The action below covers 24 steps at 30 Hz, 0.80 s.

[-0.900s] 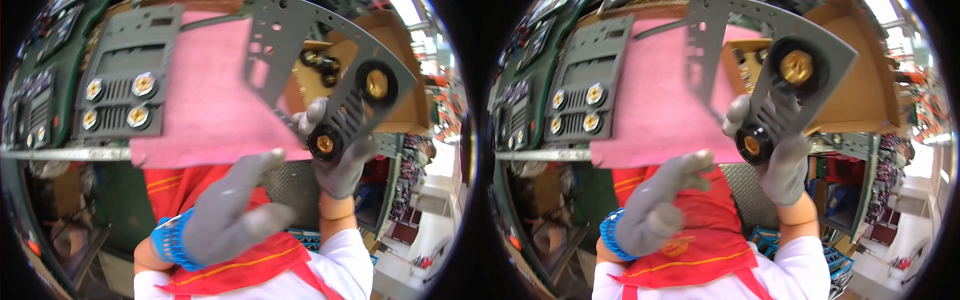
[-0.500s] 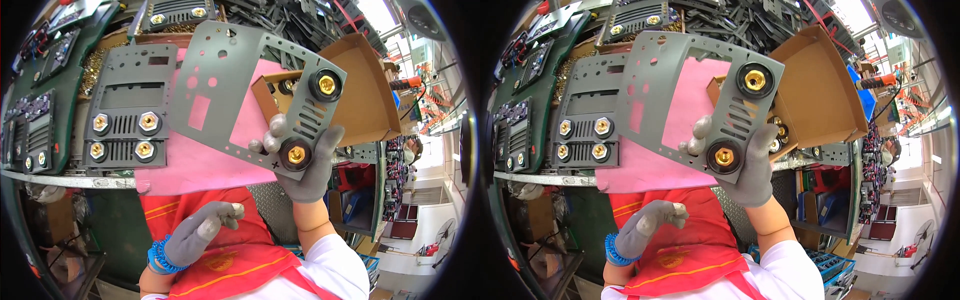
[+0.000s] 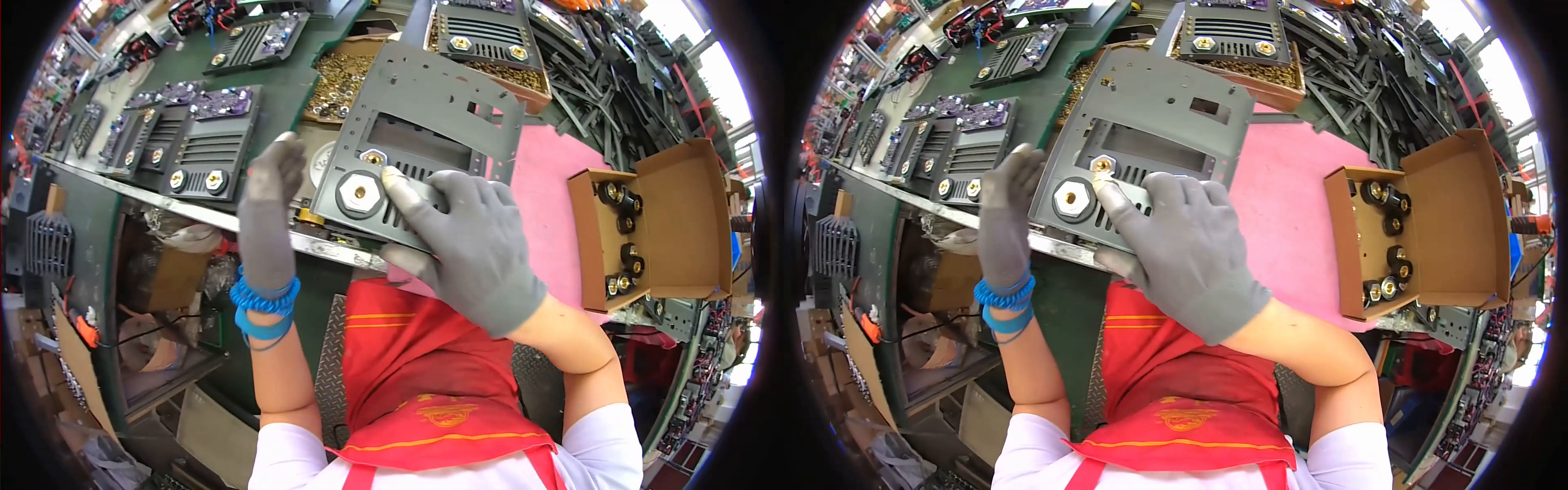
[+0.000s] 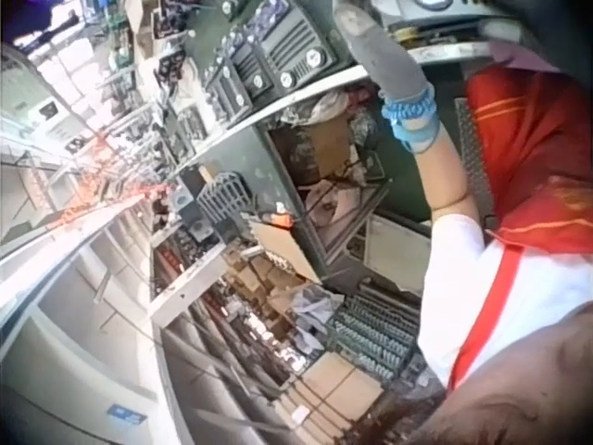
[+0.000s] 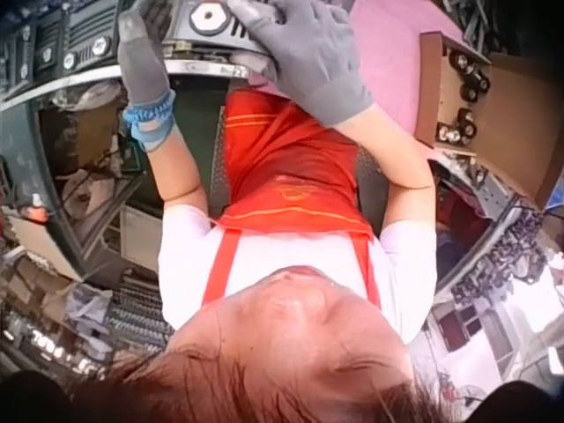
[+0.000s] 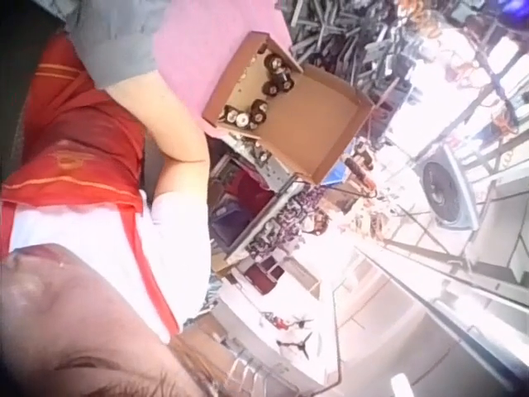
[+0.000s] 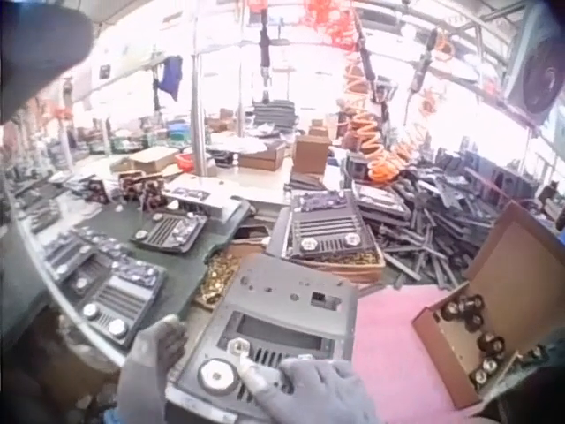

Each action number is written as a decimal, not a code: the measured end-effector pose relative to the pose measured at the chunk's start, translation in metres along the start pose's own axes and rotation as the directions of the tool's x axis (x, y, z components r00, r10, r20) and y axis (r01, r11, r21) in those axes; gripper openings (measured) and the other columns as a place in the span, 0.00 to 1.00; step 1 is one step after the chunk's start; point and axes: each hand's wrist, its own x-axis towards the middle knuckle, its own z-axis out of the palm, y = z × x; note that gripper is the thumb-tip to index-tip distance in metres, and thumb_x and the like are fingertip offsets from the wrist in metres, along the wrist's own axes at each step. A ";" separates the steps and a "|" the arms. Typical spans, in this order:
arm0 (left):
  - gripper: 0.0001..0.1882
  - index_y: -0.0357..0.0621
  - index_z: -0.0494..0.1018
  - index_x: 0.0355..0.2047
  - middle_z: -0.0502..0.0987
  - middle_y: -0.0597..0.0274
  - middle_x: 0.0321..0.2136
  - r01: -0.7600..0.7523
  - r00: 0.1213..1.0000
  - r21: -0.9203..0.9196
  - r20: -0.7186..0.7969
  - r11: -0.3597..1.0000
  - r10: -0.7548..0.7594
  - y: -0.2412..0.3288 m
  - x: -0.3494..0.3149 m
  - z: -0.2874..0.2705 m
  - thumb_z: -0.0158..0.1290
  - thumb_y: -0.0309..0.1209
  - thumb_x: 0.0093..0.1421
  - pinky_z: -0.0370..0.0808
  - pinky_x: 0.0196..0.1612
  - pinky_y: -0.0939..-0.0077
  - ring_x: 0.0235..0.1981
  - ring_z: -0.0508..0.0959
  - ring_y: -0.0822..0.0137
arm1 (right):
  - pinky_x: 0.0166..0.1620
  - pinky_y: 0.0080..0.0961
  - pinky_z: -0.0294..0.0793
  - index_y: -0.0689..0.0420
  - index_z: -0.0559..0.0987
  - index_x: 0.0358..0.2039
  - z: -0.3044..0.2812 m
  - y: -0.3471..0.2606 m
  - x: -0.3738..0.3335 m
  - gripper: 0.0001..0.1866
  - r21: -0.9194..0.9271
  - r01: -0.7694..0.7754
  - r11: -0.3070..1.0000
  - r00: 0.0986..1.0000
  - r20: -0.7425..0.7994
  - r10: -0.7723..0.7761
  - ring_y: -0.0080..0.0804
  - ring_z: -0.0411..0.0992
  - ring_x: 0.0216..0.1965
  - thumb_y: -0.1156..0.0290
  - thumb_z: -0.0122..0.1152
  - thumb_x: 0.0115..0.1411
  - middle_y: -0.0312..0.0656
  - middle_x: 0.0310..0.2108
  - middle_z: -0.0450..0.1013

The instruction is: Assembling components onto a metal panel by hand.

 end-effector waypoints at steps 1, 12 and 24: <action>0.31 0.29 0.61 0.61 0.68 0.46 0.57 0.026 0.999 -0.017 0.032 1.000 -0.025 0.002 0.001 0.008 0.32 0.46 0.72 0.60 0.64 0.65 0.59 0.67 0.57 | 0.45 0.37 0.66 0.51 0.74 0.57 0.004 -0.004 0.005 0.33 -0.028 -0.034 0.999 0.999 0.010 0.034 0.41 0.69 0.40 0.53 0.66 0.50 0.45 0.40 0.69; 0.28 0.32 0.58 0.64 0.70 0.49 0.55 -0.008 0.953 0.383 0.283 0.924 -0.109 0.002 0.036 -0.014 0.37 0.32 0.65 0.70 0.56 0.67 0.52 0.74 0.61 | 0.45 0.33 0.67 0.54 0.75 0.45 -0.025 0.043 -0.059 0.17 0.094 -0.042 0.995 0.874 -0.479 0.082 0.37 0.70 0.44 0.63 0.60 0.56 0.42 0.44 0.71; 0.23 0.30 0.71 0.52 0.74 0.41 0.49 -0.266 0.962 0.646 0.125 0.716 0.245 0.080 -0.002 0.079 0.50 0.38 0.65 0.67 0.56 0.60 0.51 0.73 0.50 | 0.50 0.27 0.71 0.63 0.72 0.53 -0.171 0.262 -0.451 0.27 0.786 -0.568 0.244 -0.540 -0.579 0.611 0.31 0.73 0.47 0.63 0.67 0.56 0.43 0.48 0.75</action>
